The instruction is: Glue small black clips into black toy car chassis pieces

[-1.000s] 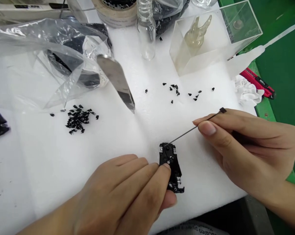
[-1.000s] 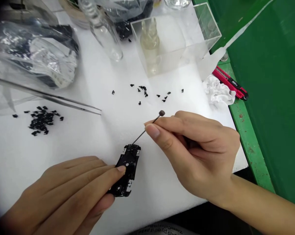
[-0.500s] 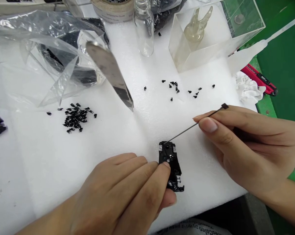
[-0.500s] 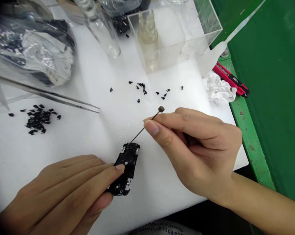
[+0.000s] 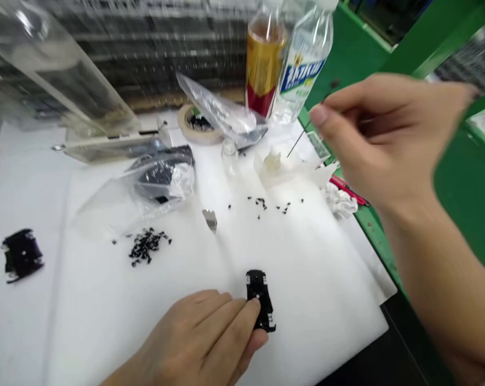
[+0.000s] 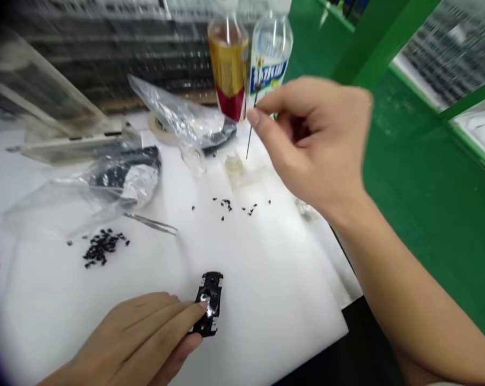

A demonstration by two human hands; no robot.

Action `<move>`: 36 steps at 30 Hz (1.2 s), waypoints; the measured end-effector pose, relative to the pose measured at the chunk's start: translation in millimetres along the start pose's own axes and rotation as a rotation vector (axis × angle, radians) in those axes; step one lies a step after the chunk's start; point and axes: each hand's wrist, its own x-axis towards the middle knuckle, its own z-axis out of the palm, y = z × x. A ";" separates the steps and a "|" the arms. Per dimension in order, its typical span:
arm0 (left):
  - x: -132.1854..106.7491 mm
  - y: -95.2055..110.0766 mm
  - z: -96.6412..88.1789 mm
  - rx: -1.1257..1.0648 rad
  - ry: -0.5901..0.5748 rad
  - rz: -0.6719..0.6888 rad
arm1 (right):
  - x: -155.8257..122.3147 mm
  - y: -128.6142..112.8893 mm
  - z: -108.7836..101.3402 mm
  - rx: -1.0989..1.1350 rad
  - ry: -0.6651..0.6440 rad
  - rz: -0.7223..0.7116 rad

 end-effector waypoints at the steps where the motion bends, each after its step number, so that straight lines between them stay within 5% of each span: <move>1: 1.9 -1.2 -1.2 -0.016 0.015 0.008 | 12.3 4.0 3.3 -0.004 0.040 -0.033; 6: 9.1 0.7 -9.3 -0.015 0.046 0.013 | 28.1 6.6 22.3 0.031 0.196 -0.046; 11: 8.2 1.5 -11.0 -0.016 0.035 0.004 | 17.0 -3.4 23.1 -0.037 0.042 -0.129; 15: 6.3 -0.3 -9.2 -0.022 0.044 0.029 | 14.4 -13.0 18.6 -0.050 0.144 -0.178; 22: 14.7 0.6 -8.9 -0.029 0.041 0.026 | 11.2 -1.0 25.5 -0.195 -0.175 -0.168; 26: 8.9 0.0 -5.5 -0.043 0.064 0.031 | -15.2 -28.4 8.0 -0.338 -0.179 -0.103; 29: 0.6 -0.3 -3.4 -0.053 0.069 0.049 | -64.6 -68.4 -8.3 -0.250 -0.288 0.024; 32: -4.7 -1.0 -3.2 -0.070 0.069 0.105 | -122.3 -101.3 -15.5 0.085 -0.523 0.381; 36: -4.0 -2.0 -3.9 -0.102 0.088 0.177 | -167.1 -119.7 -8.1 0.429 -0.526 0.739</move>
